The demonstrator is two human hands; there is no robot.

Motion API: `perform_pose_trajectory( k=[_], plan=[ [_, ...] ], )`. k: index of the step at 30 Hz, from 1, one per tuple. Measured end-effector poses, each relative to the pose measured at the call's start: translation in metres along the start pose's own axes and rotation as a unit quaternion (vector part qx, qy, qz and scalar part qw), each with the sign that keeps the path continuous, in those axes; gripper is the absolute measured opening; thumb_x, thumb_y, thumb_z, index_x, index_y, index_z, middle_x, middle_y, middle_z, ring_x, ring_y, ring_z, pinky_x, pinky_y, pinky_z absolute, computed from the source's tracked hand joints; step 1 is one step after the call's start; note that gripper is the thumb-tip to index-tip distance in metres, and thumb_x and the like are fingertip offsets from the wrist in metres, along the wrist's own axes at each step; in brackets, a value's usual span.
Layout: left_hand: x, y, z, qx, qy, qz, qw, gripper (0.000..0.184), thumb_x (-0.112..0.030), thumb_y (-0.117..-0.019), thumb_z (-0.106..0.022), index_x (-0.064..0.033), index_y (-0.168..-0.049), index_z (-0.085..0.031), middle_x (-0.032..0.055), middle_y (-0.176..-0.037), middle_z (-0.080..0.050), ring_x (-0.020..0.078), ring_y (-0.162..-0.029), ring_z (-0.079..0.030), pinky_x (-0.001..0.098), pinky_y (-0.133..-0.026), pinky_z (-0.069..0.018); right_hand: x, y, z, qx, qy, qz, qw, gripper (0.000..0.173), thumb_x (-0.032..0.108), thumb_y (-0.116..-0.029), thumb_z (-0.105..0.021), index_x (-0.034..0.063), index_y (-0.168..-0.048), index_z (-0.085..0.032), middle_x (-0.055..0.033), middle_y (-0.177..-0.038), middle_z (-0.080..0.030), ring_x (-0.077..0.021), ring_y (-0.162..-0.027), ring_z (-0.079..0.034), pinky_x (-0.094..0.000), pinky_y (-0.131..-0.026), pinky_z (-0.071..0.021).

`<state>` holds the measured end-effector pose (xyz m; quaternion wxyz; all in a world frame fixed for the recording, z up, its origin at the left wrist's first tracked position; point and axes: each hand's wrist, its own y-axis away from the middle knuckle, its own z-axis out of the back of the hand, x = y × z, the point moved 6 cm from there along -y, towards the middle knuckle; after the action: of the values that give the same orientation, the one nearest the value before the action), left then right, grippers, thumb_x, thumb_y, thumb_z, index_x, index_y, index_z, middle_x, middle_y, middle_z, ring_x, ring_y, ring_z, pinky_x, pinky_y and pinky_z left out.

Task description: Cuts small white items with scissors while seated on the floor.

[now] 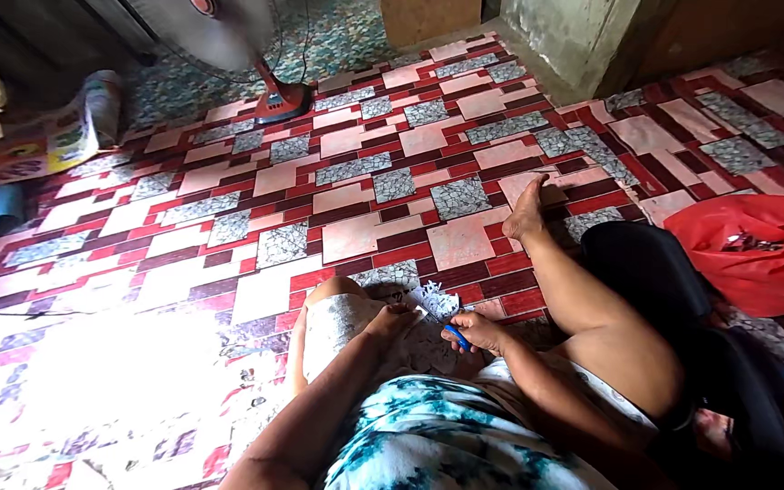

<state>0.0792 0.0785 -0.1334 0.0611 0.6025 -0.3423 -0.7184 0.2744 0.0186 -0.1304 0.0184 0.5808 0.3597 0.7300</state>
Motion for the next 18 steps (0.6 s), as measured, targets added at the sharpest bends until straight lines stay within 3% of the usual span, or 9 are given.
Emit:
perform_pose_trajectory(
  k=[18],
  plan=[
    [0.0021, -0.0029, -0.0015, 0.018, -0.013, -0.003, 1.000, 0.008, -0.010, -0.1033, -0.060, -0.0025, -0.102, -0.061, 0.0015, -0.080, -0.062, 0.0088, -0.062, -0.059, 0.0248, -0.059, -0.0527, 0.0016, -0.0032, -0.0033, -0.005, 0.006, 0.019, 1.000, 0.032, 0.030, -0.0994, -0.069, 0.0033, -0.117, -0.064, 0.0005, -0.080, -0.066, -0.0037, -0.062, -0.057, -0.0200, -0.054, -0.0430]
  ],
)
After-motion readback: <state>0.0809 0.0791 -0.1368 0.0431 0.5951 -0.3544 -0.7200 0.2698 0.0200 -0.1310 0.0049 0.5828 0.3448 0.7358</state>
